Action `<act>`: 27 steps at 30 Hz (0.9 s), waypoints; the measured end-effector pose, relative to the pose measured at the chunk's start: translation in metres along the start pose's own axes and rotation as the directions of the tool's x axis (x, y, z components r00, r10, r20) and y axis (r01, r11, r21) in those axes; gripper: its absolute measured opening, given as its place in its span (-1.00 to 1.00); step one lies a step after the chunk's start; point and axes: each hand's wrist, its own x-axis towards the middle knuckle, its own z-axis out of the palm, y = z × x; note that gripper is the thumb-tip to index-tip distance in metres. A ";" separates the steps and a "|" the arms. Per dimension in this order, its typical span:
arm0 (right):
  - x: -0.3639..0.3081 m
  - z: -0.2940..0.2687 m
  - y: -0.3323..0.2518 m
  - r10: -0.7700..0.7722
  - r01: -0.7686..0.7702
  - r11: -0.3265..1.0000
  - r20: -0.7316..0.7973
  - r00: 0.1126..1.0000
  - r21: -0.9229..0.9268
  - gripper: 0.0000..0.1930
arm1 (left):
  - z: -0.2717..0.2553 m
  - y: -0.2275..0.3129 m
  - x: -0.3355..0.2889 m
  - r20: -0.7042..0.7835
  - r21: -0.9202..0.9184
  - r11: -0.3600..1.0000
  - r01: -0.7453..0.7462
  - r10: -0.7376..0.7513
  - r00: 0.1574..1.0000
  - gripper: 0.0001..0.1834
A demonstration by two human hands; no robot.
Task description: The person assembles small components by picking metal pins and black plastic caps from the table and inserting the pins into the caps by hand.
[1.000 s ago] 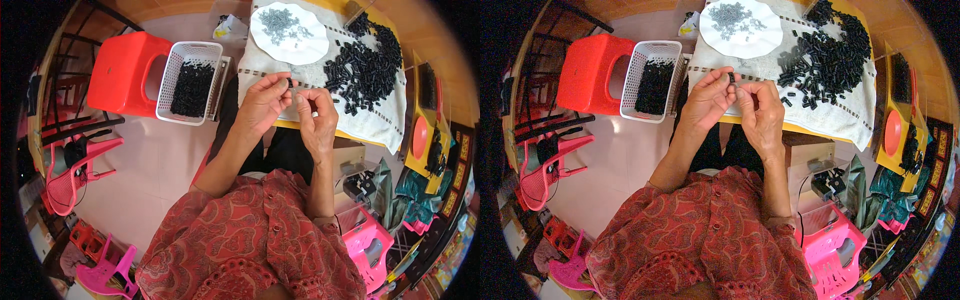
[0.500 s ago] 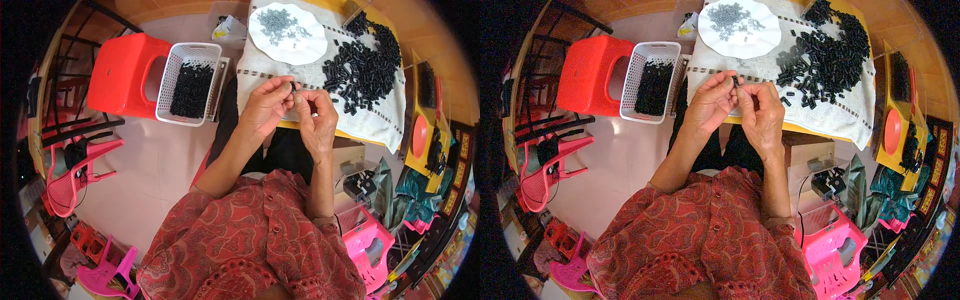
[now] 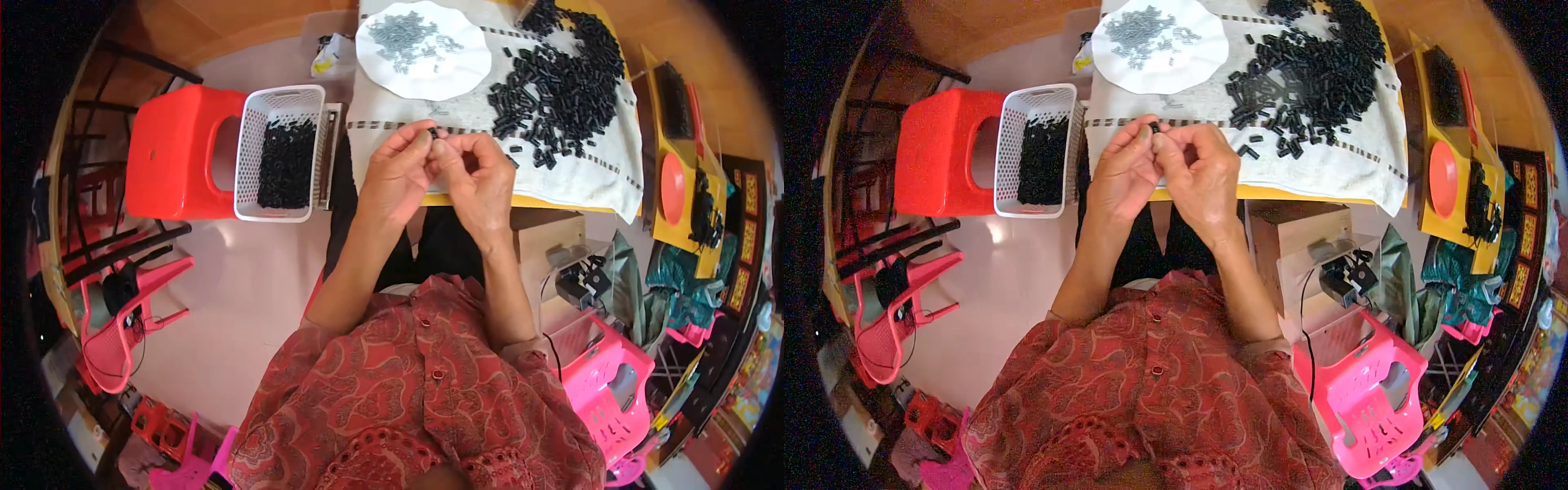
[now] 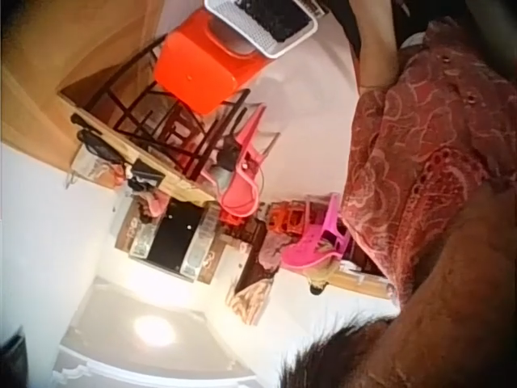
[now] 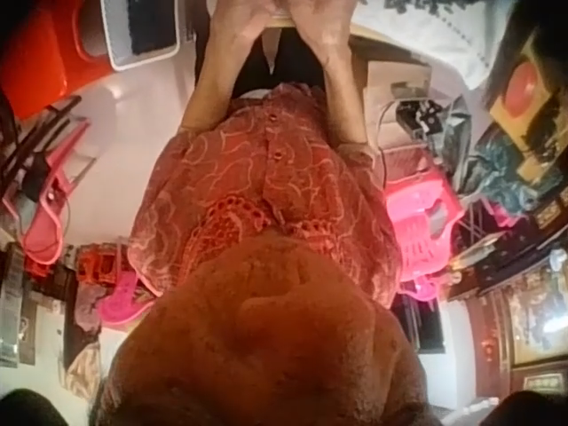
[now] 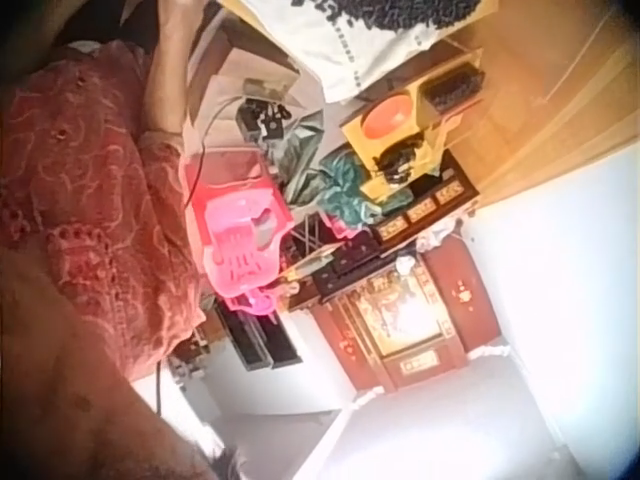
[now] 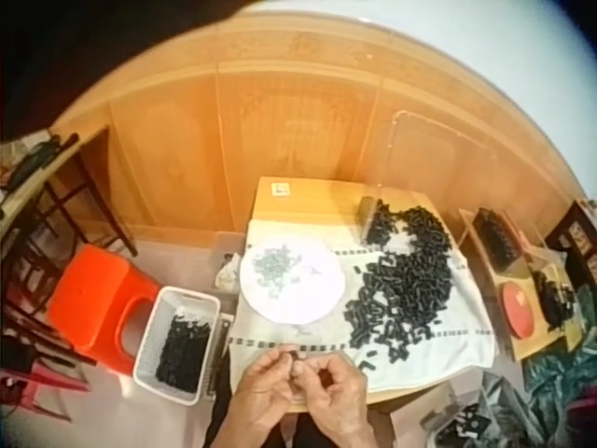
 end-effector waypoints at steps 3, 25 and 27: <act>-0.002 0.004 0.005 0.000 0.000 1.000 -0.020 1.000 -0.012 -0.86 | 0.000 0.002 0.000 0.015 -0.028 1.000 0.009 -0.008 1.000 -0.77; 0.019 -0.084 0.029 -0.285 0.090 0.740 -0.190 0.940 -0.666 -0.92 | 0.005 0.006 -0.001 -0.096 -0.070 0.996 0.056 -0.063 0.993 -0.79; 0.025 -0.087 0.035 -0.307 0.070 0.690 -0.204 0.929 -0.720 -0.91 | 0.006 0.006 0.000 -0.101 -0.074 0.995 0.065 -0.072 0.992 -0.80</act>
